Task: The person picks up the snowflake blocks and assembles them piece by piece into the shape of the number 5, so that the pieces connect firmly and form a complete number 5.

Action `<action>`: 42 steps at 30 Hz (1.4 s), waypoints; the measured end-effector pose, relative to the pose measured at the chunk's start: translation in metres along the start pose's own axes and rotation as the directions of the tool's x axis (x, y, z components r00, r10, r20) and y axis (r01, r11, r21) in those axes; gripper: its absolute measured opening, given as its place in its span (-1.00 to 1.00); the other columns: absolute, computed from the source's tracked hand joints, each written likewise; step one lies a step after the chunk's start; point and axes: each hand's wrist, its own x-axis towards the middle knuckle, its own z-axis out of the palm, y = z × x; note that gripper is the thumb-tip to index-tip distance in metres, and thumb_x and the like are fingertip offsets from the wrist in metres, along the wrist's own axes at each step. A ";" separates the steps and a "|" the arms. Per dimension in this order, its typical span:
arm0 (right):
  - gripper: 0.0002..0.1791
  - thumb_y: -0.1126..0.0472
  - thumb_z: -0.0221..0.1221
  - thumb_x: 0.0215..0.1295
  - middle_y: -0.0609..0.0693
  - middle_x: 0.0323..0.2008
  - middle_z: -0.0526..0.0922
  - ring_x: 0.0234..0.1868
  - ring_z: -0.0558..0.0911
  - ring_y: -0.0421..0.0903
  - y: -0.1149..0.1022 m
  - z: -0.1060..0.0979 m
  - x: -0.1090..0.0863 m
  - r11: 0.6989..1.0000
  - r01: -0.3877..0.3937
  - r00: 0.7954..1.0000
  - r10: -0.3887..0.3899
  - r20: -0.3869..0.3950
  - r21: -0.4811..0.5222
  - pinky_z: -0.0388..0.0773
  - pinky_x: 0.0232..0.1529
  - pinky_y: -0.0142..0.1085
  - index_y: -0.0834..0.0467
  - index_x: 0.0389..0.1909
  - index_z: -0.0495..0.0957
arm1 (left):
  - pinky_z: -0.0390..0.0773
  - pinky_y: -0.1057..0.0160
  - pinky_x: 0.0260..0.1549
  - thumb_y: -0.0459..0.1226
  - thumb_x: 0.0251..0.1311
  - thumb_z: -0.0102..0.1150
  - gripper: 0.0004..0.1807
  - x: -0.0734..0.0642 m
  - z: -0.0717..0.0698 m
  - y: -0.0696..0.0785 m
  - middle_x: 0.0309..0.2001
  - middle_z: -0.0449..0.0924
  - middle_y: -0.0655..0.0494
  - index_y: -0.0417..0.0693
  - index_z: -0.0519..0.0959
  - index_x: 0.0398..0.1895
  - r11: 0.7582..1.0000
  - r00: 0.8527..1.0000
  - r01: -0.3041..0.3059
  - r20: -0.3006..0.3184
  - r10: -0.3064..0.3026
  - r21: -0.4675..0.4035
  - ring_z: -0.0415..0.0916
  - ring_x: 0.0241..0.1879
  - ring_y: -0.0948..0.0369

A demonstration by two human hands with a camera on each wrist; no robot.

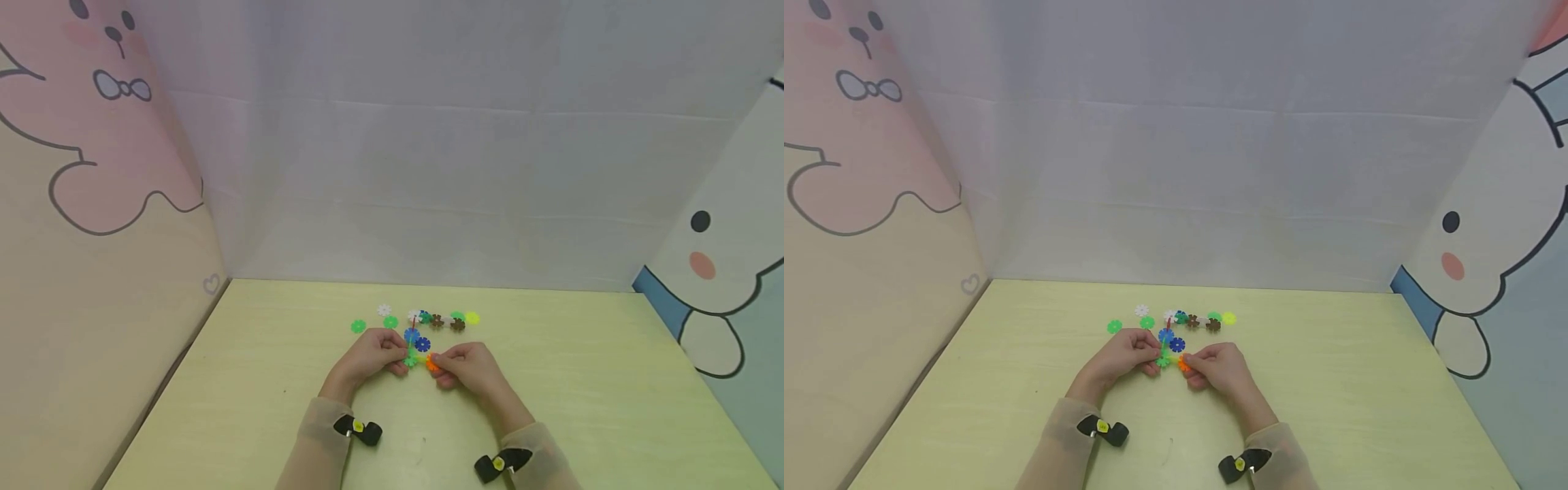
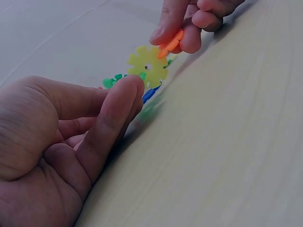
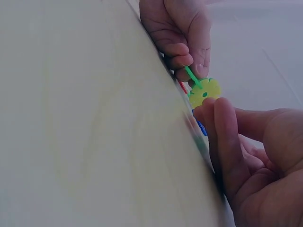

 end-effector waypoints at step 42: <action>-0.67 0.08 0.22 0.45 0.12 -0.40 0.77 -0.53 0.72 -0.12 0.000 -0.004 -0.001 0.999 0.007 1.000 -0.008 -0.016 -0.050 0.74 -0.40 -0.24 0.31 -0.10 0.67 | 0.78 0.11 -0.23 -0.35 0.32 0.29 -0.77 -0.006 -0.010 -0.002 -0.39 0.78 -0.03 -0.34 0.56 -0.07 1.000 1.000 0.016 0.013 -0.015 -0.024 0.76 -0.47 0.16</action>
